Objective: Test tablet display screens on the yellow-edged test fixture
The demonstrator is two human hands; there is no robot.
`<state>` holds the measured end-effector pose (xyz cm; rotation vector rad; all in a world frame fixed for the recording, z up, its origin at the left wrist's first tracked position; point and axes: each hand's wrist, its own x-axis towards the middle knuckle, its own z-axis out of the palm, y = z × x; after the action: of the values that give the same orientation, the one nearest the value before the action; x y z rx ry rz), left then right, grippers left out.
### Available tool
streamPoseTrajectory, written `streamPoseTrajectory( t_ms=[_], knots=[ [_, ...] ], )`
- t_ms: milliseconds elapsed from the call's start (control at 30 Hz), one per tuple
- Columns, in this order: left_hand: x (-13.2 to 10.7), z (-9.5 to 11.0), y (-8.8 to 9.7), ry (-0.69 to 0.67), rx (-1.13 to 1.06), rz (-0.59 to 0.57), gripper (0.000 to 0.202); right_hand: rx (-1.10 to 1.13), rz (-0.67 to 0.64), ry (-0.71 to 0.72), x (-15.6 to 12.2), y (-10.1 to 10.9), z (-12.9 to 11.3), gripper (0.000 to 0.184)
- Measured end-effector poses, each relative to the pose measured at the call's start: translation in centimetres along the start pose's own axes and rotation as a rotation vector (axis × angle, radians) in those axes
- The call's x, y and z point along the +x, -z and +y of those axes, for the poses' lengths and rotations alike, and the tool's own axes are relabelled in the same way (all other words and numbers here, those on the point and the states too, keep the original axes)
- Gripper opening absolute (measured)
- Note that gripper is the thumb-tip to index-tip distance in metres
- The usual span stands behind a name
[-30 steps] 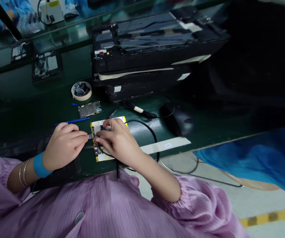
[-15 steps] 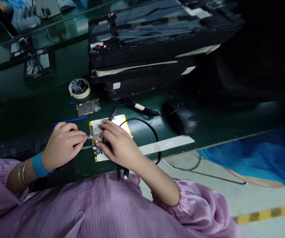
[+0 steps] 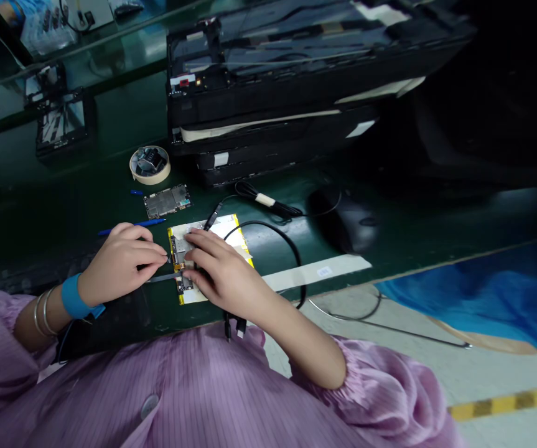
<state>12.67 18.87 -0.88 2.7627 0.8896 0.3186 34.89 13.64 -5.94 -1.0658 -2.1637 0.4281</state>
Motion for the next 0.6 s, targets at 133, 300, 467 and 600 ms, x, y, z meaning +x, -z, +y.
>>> streamPoseTrajectory(
  t_ms=[133, 300, 467, 600],
  knots=[
    [0.09, -0.19, 0.12, -0.004, -0.032, -0.019, 0.023, 0.003, -0.004, -0.005, -0.16, -0.05, 0.23, 0.014],
    [0.12, -0.16, 0.09, -0.002, -0.043, -0.004, 0.023, 0.006, -0.022, 0.004, -0.15, -0.08, 0.31, 0.016],
    [0.16, -0.12, -0.1, 0.024, -0.077, 0.022, 0.017, -0.002, -0.024, 0.036, -0.1, 0.02, 0.36, 0.018],
    [0.24, -0.09, -0.38, 0.041, -0.09, 0.057, 0.018, -0.022, -0.048, 0.055, -0.27, -0.12, 0.62, 0.023]
  ],
)
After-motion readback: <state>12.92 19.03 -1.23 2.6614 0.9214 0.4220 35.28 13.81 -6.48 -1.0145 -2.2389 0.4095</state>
